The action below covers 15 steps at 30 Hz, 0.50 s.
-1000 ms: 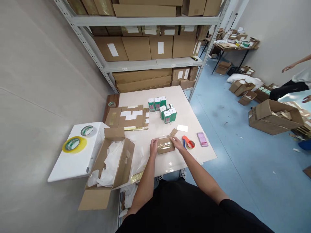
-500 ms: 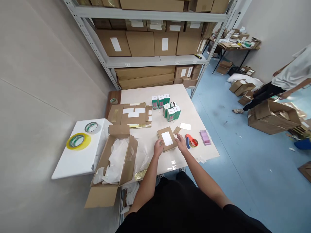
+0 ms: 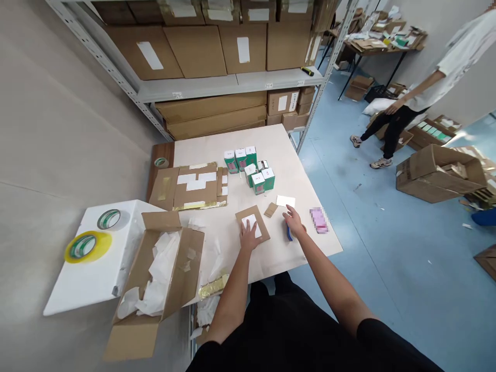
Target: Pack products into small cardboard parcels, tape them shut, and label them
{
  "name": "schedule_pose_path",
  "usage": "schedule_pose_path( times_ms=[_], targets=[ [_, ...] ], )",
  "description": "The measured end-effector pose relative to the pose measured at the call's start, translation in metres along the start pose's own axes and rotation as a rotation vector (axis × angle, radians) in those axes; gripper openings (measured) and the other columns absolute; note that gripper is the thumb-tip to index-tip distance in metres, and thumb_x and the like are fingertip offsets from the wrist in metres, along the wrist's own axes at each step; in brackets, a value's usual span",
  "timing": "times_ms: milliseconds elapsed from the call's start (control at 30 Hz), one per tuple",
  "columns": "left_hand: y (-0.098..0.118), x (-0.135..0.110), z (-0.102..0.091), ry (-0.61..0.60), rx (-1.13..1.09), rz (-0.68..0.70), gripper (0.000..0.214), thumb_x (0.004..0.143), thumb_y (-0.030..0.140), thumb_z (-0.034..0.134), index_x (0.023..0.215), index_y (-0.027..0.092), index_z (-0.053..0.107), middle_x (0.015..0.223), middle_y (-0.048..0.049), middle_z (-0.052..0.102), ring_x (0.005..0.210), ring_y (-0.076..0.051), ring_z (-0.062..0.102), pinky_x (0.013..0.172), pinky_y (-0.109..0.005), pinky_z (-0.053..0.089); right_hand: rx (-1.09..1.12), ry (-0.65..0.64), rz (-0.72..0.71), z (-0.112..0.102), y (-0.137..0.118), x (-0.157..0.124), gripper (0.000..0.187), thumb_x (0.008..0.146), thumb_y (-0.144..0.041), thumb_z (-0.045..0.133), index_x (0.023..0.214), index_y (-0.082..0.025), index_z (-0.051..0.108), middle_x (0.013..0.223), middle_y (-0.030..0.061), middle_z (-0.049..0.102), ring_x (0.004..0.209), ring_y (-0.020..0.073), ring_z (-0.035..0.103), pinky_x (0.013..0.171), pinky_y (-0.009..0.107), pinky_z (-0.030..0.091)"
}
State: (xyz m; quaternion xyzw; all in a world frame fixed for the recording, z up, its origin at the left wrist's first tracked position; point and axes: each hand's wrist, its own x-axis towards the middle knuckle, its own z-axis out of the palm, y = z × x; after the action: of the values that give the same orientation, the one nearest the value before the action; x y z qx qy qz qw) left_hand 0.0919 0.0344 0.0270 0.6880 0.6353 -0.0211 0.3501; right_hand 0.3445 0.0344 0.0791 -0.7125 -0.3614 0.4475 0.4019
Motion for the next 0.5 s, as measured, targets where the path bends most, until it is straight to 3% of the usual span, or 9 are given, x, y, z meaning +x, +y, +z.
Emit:
schedule_pose_path(
  times_ms=[233,367,500],
  targets=[
    [-0.007,-0.022,0.013,-0.056,0.078,-0.057,0.092,0.084,0.041,0.073,0.165,0.035,0.029,0.177,-0.0054,0.002,0.161,-0.04,-0.009,0.125,-0.06,0.017,-0.275,0.043,0.297,-0.036,0.036,0.1,0.066,0.088,-0.041,0.064,0.149,-0.019,0.052,0.143,0.0161,0.064,0.122,0.0281,0.066,0.092,0.033,0.053],
    [-0.009,-0.027,0.011,-0.102,0.129,-0.073,0.092,0.087,0.035,0.07,0.166,0.039,0.022,0.177,-0.0017,-0.003,0.161,-0.037,-0.009,0.126,-0.058,0.015,-0.393,-0.005,0.409,-0.034,0.055,0.148,0.07,0.085,-0.047,0.071,0.144,-0.014,0.052,0.137,0.0218,0.065,0.113,0.0299,0.068,0.084,0.033,0.053],
    [-0.01,-0.027,0.009,-0.155,0.142,-0.1,0.092,0.089,0.031,0.069,0.166,0.042,0.02,0.176,0.0003,-0.007,0.161,-0.036,-0.013,0.127,-0.057,0.013,-0.562,0.051,0.491,-0.02,0.069,0.177,0.076,0.08,-0.052,0.079,0.138,-0.011,0.052,0.138,0.0271,0.06,0.124,0.0353,0.062,0.089,0.038,0.052]
  ],
)
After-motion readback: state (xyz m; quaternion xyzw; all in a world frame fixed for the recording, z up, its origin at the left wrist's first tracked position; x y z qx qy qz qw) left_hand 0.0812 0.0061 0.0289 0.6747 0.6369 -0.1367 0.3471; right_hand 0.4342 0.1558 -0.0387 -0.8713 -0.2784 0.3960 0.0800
